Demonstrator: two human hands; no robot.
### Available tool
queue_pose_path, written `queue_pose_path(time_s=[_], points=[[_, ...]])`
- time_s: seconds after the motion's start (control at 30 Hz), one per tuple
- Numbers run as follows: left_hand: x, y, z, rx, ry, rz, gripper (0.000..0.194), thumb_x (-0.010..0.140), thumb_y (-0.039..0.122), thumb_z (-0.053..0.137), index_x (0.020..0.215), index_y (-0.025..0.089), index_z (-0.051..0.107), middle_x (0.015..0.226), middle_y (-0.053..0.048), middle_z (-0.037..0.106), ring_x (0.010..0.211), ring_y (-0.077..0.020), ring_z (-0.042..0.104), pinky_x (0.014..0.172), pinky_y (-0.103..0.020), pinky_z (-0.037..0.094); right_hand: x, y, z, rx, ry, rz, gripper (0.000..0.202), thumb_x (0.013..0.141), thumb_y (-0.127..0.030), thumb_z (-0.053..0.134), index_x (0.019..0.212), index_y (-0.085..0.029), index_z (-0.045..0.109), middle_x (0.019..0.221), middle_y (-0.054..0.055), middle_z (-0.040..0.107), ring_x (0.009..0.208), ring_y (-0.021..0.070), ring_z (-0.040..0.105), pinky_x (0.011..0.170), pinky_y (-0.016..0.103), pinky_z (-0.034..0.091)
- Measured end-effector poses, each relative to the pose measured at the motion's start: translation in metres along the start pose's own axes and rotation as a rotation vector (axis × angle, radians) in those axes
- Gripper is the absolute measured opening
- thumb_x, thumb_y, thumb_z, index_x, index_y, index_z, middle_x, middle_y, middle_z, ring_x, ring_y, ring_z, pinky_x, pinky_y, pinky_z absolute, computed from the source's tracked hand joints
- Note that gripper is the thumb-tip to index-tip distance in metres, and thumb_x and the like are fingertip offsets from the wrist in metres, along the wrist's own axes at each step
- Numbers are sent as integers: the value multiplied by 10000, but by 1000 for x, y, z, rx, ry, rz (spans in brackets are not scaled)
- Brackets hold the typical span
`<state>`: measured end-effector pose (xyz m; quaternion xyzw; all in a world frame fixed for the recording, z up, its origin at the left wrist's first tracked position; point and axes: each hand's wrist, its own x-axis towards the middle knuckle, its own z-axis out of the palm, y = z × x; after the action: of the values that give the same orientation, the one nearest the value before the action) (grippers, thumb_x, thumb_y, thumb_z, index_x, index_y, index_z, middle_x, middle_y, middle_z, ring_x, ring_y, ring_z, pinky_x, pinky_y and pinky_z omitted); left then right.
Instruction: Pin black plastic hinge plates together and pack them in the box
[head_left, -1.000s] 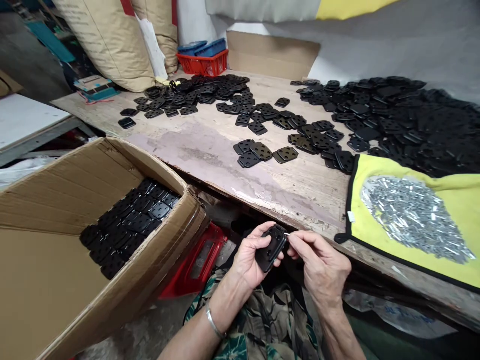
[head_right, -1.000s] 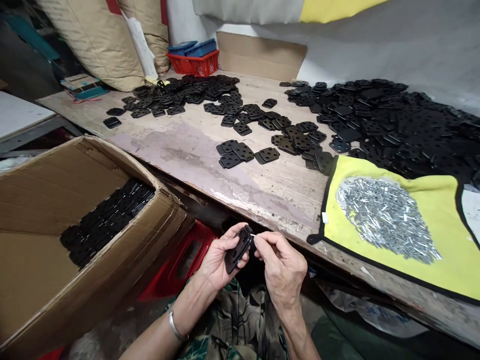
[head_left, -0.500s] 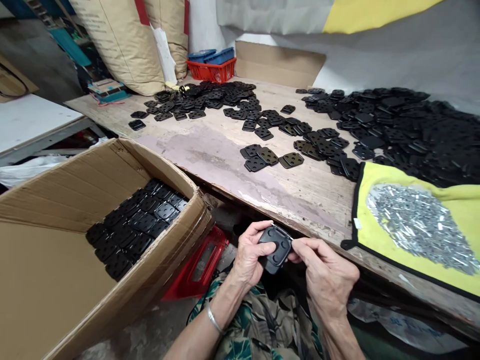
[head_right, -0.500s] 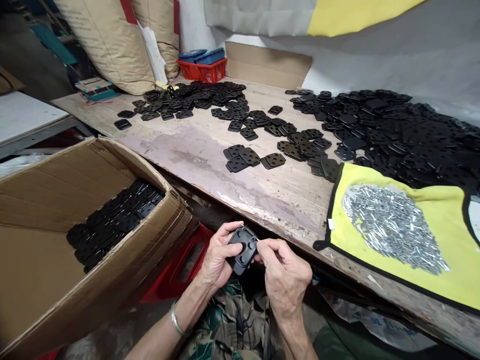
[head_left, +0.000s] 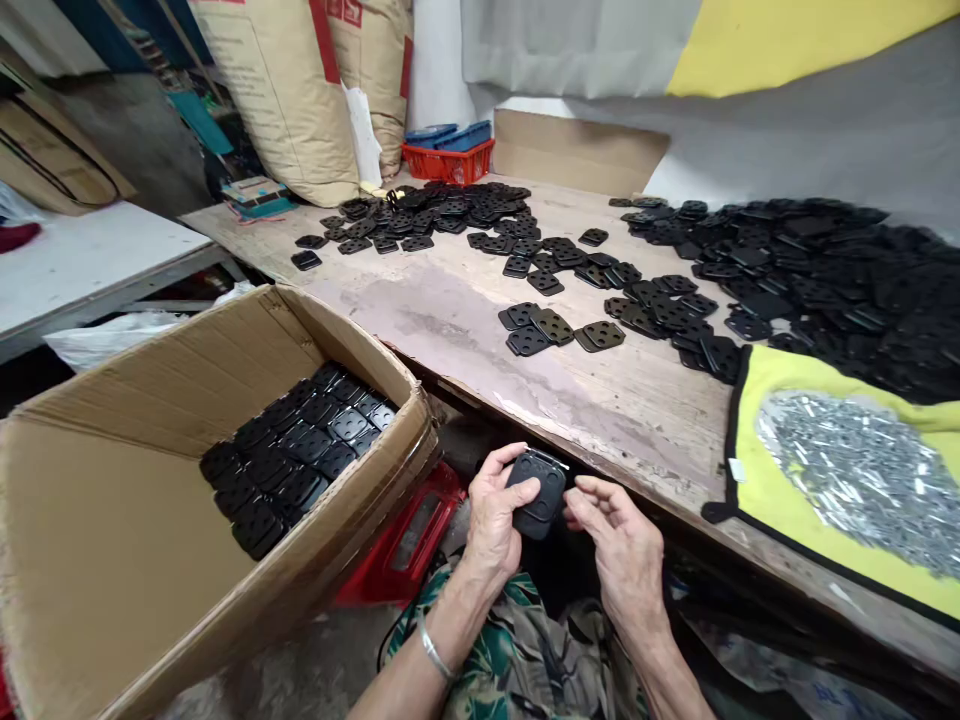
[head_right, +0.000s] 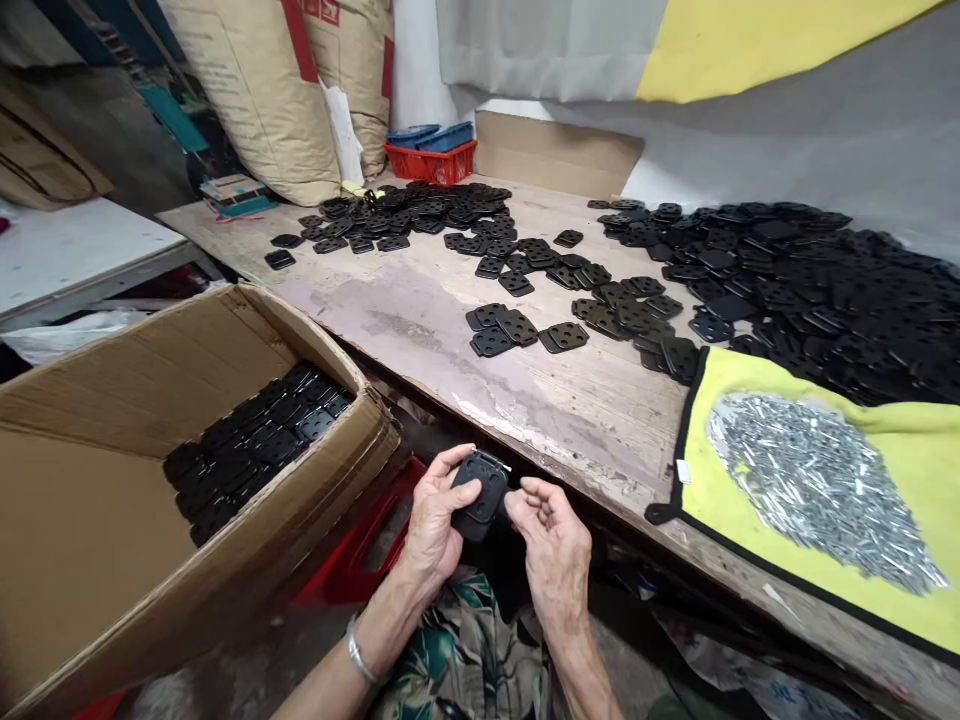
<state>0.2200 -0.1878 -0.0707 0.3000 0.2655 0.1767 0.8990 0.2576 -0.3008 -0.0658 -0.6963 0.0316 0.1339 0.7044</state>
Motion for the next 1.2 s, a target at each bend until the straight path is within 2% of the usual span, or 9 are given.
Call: queue_pose_path(time_s=[0.27, 0.37, 0.47, 0.57, 0.73, 0.87, 0.93, 1.03, 1.2], points=[[-14, -12, 14, 61, 67, 64, 542, 605, 158, 752, 1102, 139, 538, 811, -19, 686, 706, -119, 609, 649, -218, 469, -17, 20, 1, -6, 2, 118, 342, 657, -455, 775, 752, -136, 695, 530, -18, 564, 451, 80, 452, 415, 188, 376], [-23, -9, 24, 43, 106, 87, 559, 601, 128, 724, 1118, 129, 510, 778, -6, 668, 658, -106, 580, 602, -203, 446, -18, 9, -1, -5, 4, 208, 443, 554, -448, 839, 844, -136, 715, 546, -8, 591, 449, 85, 467, 404, 181, 369], [-36, 15, 36, -18, 123, 134, 499, 615, 106, 699, 1080, 120, 519, 813, -23, 671, 687, -110, 583, 625, -209, 455, -13, -24, 2, 29, -87, 337, 508, 398, -411, 901, 781, -144, 700, 506, -13, 564, 412, 83, 456, 365, 172, 335], [-57, 61, 38, -96, 113, 250, 414, 666, 118, 690, 1050, 134, 534, 910, -52, 686, 767, -123, 606, 701, -226, 475, -5, -69, 25, -98, -330, 472, 508, 356, -441, 904, 710, -163, 666, 454, -16, 521, 360, 86, 425, 324, 174, 276], [-92, 147, -8, 3, 156, 488, 388, 706, 166, 723, 1044, 181, 534, 880, -32, 691, 784, -138, 632, 709, -241, 492, -6, -123, 116, -419, -965, 474, 419, 512, -513, 831, 683, -175, 649, 411, -15, 474, 346, 86, 391, 344, 189, 262], [-98, 205, -74, 229, 437, 531, 402, 679, 199, 723, 1021, 171, 514, 728, 28, 621, 643, -101, 596, 606, -209, 467, -19, -125, 217, -497, -1287, 337, 348, 586, -392, 776, 516, -163, 524, 420, -9, 478, 354, 58, 354, 344, 174, 231], [-96, 231, -107, 470, 610, 493, 461, 646, 208, 709, 1054, 162, 500, 689, 50, 572, 567, -100, 555, 538, -219, 438, -22, -110, 266, -530, -1334, 346, 285, 599, -310, 751, 527, -163, 518, 413, -14, 478, 353, 58, 362, 340, 168, 237], [-91, 260, -149, 951, 894, 394, 476, 640, 186, 669, 1088, 161, 510, 770, 8, 602, 670, -156, 590, 637, -291, 463, -19, -69, 333, -639, -1358, 344, 249, 679, -209, 698, 537, -159, 500, 397, -16, 470, 342, 60, 372, 329, 166, 237], [-85, 271, -180, 1281, 1196, 351, 347, 752, 147, 530, 1098, 168, 521, 837, -38, 651, 733, -177, 607, 707, -316, 455, -16, 15, 427, -819, -1323, 250, 316, 836, -111, 614, 565, -149, 455, 447, -50, 445, 358, 45, 388, 335, 158, 273]])
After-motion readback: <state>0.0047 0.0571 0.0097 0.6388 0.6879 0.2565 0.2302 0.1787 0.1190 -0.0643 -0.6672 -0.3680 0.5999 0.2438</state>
